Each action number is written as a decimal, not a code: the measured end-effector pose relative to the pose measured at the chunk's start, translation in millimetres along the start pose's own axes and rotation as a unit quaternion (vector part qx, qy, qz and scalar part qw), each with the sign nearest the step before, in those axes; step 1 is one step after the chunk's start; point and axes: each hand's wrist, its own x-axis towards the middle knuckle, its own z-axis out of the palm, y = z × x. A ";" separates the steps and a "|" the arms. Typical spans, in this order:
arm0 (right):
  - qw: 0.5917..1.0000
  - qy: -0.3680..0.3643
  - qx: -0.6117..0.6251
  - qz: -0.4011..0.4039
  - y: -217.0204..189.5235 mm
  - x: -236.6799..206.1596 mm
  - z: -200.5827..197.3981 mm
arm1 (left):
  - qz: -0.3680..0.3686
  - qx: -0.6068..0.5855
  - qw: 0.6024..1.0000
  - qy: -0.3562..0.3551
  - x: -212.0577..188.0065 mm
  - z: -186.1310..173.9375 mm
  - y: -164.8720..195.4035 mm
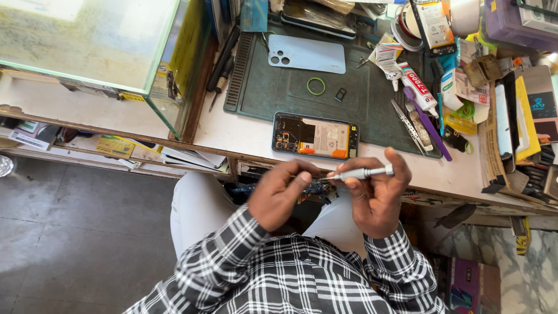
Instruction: The person uses a screwdriver to remove screws from the internal frame of a disassembled smartphone. They then detach the battery, place the back cover on the table, and reposition the battery within the chassis.
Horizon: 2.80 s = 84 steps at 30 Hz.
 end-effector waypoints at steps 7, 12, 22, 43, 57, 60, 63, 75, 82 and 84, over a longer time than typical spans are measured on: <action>1.000 -0.005 -0.011 -0.016 12.8 43.3 29.1 | 0.144 0.426 0.884 0.128 15.9 -82.3 48.5; 0.998 -0.048 -0.036 -0.020 14.8 77.8 59.2 | 0.170 0.461 0.866 0.092 25.5 -104.4 55.7; 0.989 -0.091 -0.111 -0.042 27.8 123.2 100.3 | 0.154 0.481 0.858 0.092 45.8 -139.4 49.3; 0.986 -0.090 -0.131 -0.048 33.3 129.8 112.7 | 0.135 0.469 0.869 0.080 50.7 -150.6 44.5; 0.971 -0.100 -0.201 -0.083 26.8 131.7 114.0 | 0.133 0.480 0.863 0.081 50.5 -148.2 42.9; 0.971 -0.098 -0.201 -0.080 26.6 131.5 113.6 | 0.122 0.480 0.865 0.078 50.9 -146.6 43.2; 0.971 -0.098 -0.201 -0.079 26.9 131.8 112.7 | 0.112 0.481 0.867 0.072 52.1 -146.2 43.7; 0.965 -0.098 -0.231 -0.078 24.2 133.2 114.0 | 0.131 0.475 0.866 0.080 50.2 -147.7 41.5; 0.964 -0.078 -0.237 -0.087 21.4 136.4 118.6 | 0.140 0.480 0.862 0.085 47.9 -147.3 42.7; 0.971 -0.069 -0.218 -0.073 16.9 138.7 119.4 | 0.133 0.480 0.863 0.080 48.2 -147.2 43.2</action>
